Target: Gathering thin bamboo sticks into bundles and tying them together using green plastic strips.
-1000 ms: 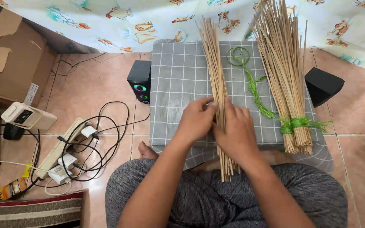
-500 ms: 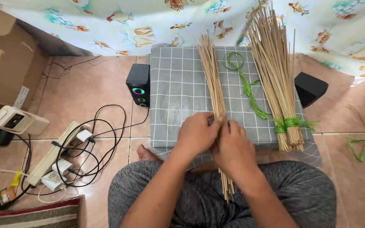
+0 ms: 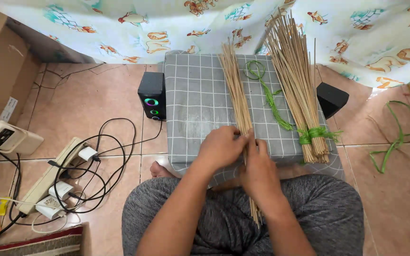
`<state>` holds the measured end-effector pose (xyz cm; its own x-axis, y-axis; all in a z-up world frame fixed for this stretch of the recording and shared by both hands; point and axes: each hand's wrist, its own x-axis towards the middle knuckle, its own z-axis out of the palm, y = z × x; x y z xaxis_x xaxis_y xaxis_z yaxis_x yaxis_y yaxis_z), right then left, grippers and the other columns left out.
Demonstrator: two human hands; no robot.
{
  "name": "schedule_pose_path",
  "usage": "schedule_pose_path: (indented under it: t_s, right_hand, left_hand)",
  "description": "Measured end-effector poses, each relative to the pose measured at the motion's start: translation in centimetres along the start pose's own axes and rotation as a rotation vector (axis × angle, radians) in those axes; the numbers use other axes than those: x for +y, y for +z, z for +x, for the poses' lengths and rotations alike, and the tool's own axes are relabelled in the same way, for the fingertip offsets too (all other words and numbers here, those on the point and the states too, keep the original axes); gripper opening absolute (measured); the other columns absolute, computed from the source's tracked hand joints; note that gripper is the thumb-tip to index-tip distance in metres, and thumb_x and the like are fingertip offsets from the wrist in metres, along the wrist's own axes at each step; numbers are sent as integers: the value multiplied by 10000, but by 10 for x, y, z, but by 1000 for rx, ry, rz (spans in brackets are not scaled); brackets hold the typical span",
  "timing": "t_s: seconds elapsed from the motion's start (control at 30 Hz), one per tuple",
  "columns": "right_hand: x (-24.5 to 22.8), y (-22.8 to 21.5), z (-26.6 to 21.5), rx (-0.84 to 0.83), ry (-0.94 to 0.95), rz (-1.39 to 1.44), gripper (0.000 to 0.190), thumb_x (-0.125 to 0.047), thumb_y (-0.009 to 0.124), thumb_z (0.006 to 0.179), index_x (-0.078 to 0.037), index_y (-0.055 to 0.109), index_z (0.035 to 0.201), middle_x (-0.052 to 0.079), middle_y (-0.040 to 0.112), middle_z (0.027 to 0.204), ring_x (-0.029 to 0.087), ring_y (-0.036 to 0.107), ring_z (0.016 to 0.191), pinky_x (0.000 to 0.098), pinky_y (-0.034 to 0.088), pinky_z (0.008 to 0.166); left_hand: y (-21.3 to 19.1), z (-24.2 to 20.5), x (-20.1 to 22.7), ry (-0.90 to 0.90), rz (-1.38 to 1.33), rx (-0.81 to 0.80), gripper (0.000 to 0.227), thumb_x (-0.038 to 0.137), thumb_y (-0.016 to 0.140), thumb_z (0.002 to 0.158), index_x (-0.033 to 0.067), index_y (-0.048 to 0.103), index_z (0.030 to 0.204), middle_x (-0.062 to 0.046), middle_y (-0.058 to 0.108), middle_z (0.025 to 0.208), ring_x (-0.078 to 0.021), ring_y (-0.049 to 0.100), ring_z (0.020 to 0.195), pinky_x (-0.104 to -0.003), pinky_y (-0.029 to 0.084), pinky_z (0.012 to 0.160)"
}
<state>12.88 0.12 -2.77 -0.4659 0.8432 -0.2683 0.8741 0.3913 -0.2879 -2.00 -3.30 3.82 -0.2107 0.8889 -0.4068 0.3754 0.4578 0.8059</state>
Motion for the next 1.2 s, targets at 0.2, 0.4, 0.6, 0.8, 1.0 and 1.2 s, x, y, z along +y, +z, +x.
schedule_pose_path:
  t_s: [0.2, 0.4, 0.6, 0.8, 1.0, 1.2]
  right_hand:
    - [7, -37, -8, -33, 39, 255, 891, -57, 659, 791, -73, 300, 1607, 238, 470, 1470, 603, 532, 1233, 693, 511, 986]
    - [42, -22, -12, 142, -277, 691, 873, 18, 633, 684, -13, 421, 1530, 135, 604, 1416, 241, 652, 1186, 325, 532, 963]
    - [30, -12, 0, -65, -227, 1015, 1047, 56, 677, 702, -138, 188, 1608, 190, 598, 1345, 258, 686, 1091, 384, 579, 854]
    - [43, -6, 15, -54, -288, 1170, 919, 156, 631, 690, -79, 161, 1445, 231, 598, 1221, 230, 666, 896, 310, 574, 662]
    - [40, -15, 14, -83, -224, 855, 789, -92, 750, 768, -58, 281, 1402, 136, 690, 1248, 231, 778, 1017, 342, 620, 794]
    - [30, -8, 11, -116, -316, 1153, 410, 76, 704, 780, -18, 608, 1168, 71, 711, 863, 137, 658, 710, 267, 516, 616]
  left_hand:
    - [17, 19, -15, 29, -197, 114, 406, 334, 621, 886, 23, 766, 1103, -200, 771, 966, -460, 723, 1015, -540, 557, 859]
    - [38, 38, -17, 82, -657, 336, 1054, 518, 772, 620, -4, 365, 1439, -224, 589, 1189, -301, 698, 997, -397, 631, 796]
    - [35, 47, -11, 185, -1251, -81, 423, 101, 775, 805, -56, 677, 1185, -180, 753, 990, -274, 738, 921, -391, 616, 852]
    - [41, 61, -14, 325, -1174, -111, 375, 12, 780, 806, -29, 646, 1153, -184, 741, 932, -293, 759, 939, -362, 639, 759]
    - [45, 57, 0, 370, -1148, 14, 253, 62, 624, 938, 7, 610, 1185, -49, 602, 806, -173, 685, 701, -306, 568, 664]
    - [30, 27, 35, 470, -882, 181, 271, 141, 676, 919, 19, 653, 1159, -29, 597, 730, -109, 561, 574, -268, 515, 532]
